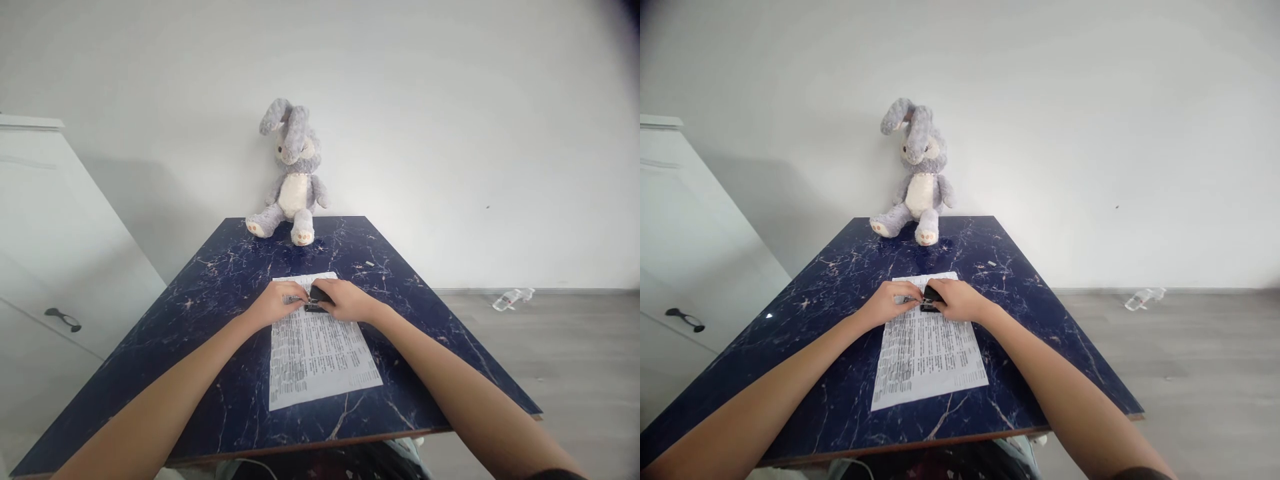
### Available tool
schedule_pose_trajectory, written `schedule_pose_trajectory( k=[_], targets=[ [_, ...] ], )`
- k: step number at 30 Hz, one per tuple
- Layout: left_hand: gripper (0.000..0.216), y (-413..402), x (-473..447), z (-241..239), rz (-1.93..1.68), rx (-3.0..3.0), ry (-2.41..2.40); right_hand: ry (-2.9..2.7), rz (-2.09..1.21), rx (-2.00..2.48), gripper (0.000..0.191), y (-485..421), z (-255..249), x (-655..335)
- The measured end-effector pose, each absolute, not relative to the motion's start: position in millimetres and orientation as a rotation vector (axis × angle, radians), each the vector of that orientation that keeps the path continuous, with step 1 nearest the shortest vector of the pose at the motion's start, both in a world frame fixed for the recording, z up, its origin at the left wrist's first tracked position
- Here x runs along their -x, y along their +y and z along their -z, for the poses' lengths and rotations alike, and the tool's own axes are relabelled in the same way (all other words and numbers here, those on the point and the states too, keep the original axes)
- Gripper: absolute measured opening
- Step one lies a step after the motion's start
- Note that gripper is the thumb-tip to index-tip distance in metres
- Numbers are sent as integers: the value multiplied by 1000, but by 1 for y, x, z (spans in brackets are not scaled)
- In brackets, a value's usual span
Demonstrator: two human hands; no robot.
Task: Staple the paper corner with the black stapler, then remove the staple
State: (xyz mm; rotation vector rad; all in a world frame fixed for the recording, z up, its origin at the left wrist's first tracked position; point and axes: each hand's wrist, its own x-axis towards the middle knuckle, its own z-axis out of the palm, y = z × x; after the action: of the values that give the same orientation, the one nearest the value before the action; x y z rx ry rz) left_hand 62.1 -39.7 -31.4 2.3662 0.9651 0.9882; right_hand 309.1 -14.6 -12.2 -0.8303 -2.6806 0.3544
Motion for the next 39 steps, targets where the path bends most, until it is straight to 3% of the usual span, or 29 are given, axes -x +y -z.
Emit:
schedule_pose_trajectory(
  k=[25,33,39],
  targets=[
    [16,-27,-18,27,-699,-2446,982,-2697,-374,844,16,-11,10,-312],
    [6,-29,-39,32,-836,-2356,1169,-2666,-376,795,17,-8,13,-312],
    [13,-31,-66,39,-882,-2274,1153,-2617,-429,649,17,-15,18,-300]
  ],
)
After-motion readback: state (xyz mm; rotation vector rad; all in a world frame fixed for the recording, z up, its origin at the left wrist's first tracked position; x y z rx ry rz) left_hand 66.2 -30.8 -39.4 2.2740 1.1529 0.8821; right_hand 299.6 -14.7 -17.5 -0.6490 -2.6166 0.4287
